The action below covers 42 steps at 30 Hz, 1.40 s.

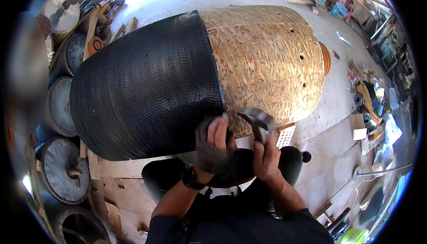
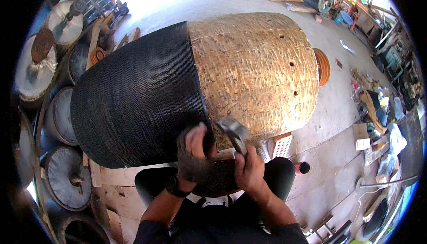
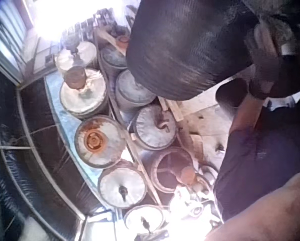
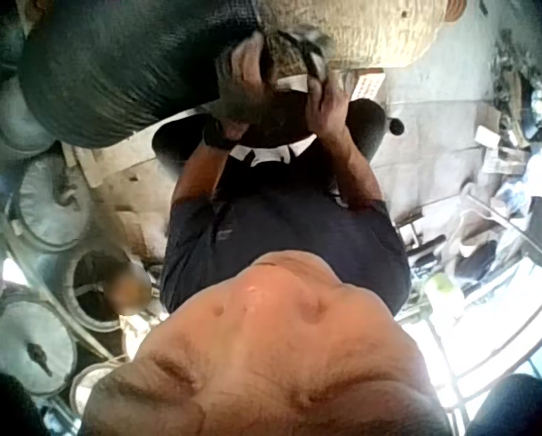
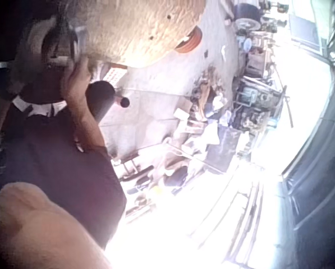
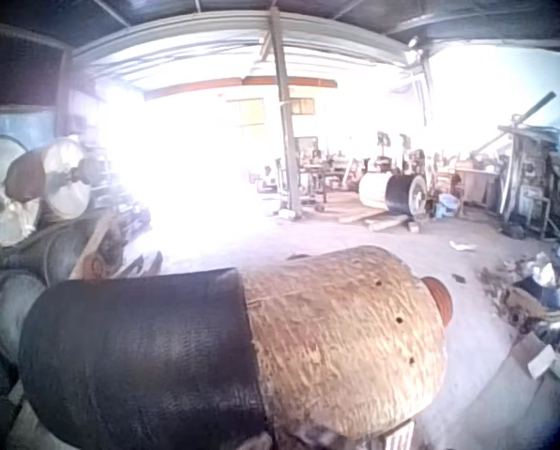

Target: The person hammers the edge of a black mesh wrap onto a large cylindrical wooden object using a hammer.

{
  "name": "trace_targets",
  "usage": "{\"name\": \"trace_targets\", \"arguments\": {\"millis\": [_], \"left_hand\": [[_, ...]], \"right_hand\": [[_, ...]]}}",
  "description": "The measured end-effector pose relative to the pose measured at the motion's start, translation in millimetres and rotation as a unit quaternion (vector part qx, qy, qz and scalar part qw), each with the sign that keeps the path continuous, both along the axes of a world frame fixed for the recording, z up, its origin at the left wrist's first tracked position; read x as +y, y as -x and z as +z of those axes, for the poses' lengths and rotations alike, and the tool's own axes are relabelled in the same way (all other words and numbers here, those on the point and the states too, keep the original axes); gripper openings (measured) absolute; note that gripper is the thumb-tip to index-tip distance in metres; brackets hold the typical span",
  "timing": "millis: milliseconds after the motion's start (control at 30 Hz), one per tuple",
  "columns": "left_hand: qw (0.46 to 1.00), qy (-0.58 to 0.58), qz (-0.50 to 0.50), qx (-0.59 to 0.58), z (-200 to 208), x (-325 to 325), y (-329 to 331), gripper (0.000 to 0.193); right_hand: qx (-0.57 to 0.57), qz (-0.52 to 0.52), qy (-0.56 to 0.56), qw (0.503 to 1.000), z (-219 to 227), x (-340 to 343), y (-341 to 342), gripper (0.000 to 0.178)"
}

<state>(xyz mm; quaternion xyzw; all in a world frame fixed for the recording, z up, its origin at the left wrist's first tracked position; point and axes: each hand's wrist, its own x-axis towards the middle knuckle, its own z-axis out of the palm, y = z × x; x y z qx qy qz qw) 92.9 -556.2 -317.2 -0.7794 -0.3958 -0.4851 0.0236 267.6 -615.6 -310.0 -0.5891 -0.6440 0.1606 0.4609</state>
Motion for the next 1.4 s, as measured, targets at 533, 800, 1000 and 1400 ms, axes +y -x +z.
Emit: {"name": "trace_targets", "arguments": {"millis": [533, 800, 1000, 1400], "left_hand": [[0.932, 0.273, -0.158, 0.177, -99, -78, -10, 0.037], [0.935, 0.222, -0.143, 0.235, -100, -75, -14, 0.028], [0.96, 0.158, -0.135, 0.187, -98, -74, -11, 0.024], [0.967, 0.18, -0.117, 0.136, -81, -77, -13, 0.024]], "right_hand": [[-0.089, -0.03, 0.094, 0.991, -18, 14, 15, 0.015], [-0.119, -0.005, -0.15, 0.981, -27, 12, 3, 0.017], [-0.016, -0.022, 0.032, 0.999, -16, -3, 13, 0.014], [0.006, -0.029, -0.121, 0.992, -17, 0, 11, 0.024]]}}
